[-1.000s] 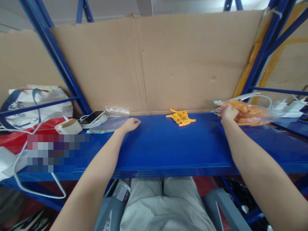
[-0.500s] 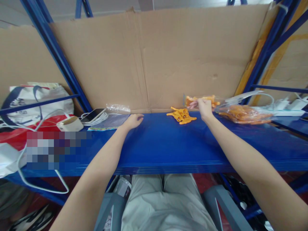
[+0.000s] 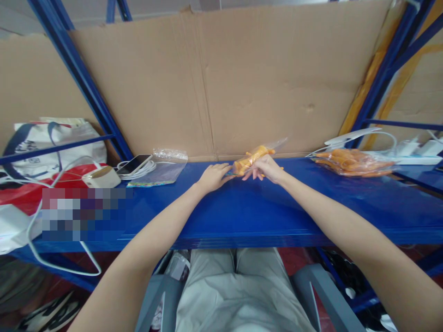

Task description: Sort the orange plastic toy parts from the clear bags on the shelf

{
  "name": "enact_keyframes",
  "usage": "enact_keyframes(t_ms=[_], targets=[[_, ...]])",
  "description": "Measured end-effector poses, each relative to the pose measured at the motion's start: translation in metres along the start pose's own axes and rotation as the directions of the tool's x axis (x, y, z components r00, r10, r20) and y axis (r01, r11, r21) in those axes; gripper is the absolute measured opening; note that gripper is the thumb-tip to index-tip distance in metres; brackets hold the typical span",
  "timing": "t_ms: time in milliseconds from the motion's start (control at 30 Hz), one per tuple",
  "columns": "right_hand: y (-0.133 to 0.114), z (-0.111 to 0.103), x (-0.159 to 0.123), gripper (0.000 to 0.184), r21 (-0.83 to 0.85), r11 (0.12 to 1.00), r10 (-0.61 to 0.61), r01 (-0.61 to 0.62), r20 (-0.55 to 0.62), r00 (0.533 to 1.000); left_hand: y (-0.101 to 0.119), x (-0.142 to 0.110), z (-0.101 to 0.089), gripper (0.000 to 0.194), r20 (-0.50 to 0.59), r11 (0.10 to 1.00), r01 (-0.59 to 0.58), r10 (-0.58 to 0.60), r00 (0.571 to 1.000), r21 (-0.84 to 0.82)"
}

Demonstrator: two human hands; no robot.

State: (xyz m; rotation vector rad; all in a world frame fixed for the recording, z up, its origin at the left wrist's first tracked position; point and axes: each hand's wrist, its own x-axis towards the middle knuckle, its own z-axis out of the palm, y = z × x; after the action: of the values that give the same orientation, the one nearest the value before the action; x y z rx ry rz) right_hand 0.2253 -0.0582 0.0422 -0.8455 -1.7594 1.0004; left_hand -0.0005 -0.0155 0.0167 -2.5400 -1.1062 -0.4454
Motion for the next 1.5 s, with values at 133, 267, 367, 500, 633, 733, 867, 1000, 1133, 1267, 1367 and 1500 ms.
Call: enact_keyframes(t_ms=[133,267,367,500,633,733,867,1000,1133,1267,1367,1500], targets=[[0.002,0.000,0.000,0.032,-0.023,1.000,0.013,-0.013,-0.003,1.000,0.005,0.001,0.002,0.039,0.017,0.998,-0.026,0.025,1.000,0.057],[0.003,0.000,-0.001,0.027,-0.002,0.998,0.065,-0.066,-0.063,0.996,0.007,0.002,-0.002,0.031,0.013,0.993,-0.032,0.031,0.999,0.112],[0.004,-0.002,0.000,0.027,0.014,0.997,0.076,-0.075,-0.108,0.991,0.010,0.003,-0.006,0.026,0.046,0.987,-0.034,0.028,0.999,0.154],[0.010,-0.010,0.006,0.032,0.025,0.997,0.073,-0.070,-0.175,0.982,0.012,0.005,-0.011,0.026,0.047,0.976,-0.110,0.103,0.994,0.188],[0.022,-0.019,0.012,0.034,0.072,0.994,0.106,-0.087,-0.317,0.943,0.009,0.007,-0.017,0.028,-0.009,0.962,-0.121,0.128,0.992,0.246],[0.033,-0.021,0.017,0.023,0.111,0.985,0.164,-0.133,-0.363,0.917,0.008,0.008,-0.021,0.030,-0.030,0.965,-0.047,0.057,0.998,0.258],[0.045,-0.021,0.021,0.020,0.035,0.976,0.214,-0.217,-0.372,0.903,0.012,0.005,-0.023,0.031,0.050,0.959,0.074,-0.091,0.995,0.275],[0.048,-0.023,0.024,0.017,-0.036,0.976,0.185,-0.214,-0.376,0.908,0.019,0.003,-0.025,0.031,0.113,0.965,0.131,-0.160,0.981,0.228],[0.046,-0.025,0.023,0.012,-0.078,0.977,0.155,-0.199,-0.380,0.912,0.020,0.002,-0.028,0.030,0.089,0.970,0.205,-0.217,0.972,0.129],[0.044,-0.025,0.021,0.007,-0.117,0.979,0.111,-0.168,-0.382,0.918,0.016,0.000,-0.029,0.026,0.016,0.969,0.215,-0.219,0.976,0.119],[0.044,-0.023,0.023,0.005,-0.162,0.982,0.034,-0.099,-0.362,0.932,0.012,-0.002,-0.029,0.027,-0.060,0.968,0.233,-0.228,0.972,0.096],[0.048,-0.022,0.029,0.008,-0.185,0.983,-0.057,-0.009,-0.349,0.935,0.012,-0.002,-0.030,0.032,-0.118,0.969,0.242,-0.234,0.965,0.054]])
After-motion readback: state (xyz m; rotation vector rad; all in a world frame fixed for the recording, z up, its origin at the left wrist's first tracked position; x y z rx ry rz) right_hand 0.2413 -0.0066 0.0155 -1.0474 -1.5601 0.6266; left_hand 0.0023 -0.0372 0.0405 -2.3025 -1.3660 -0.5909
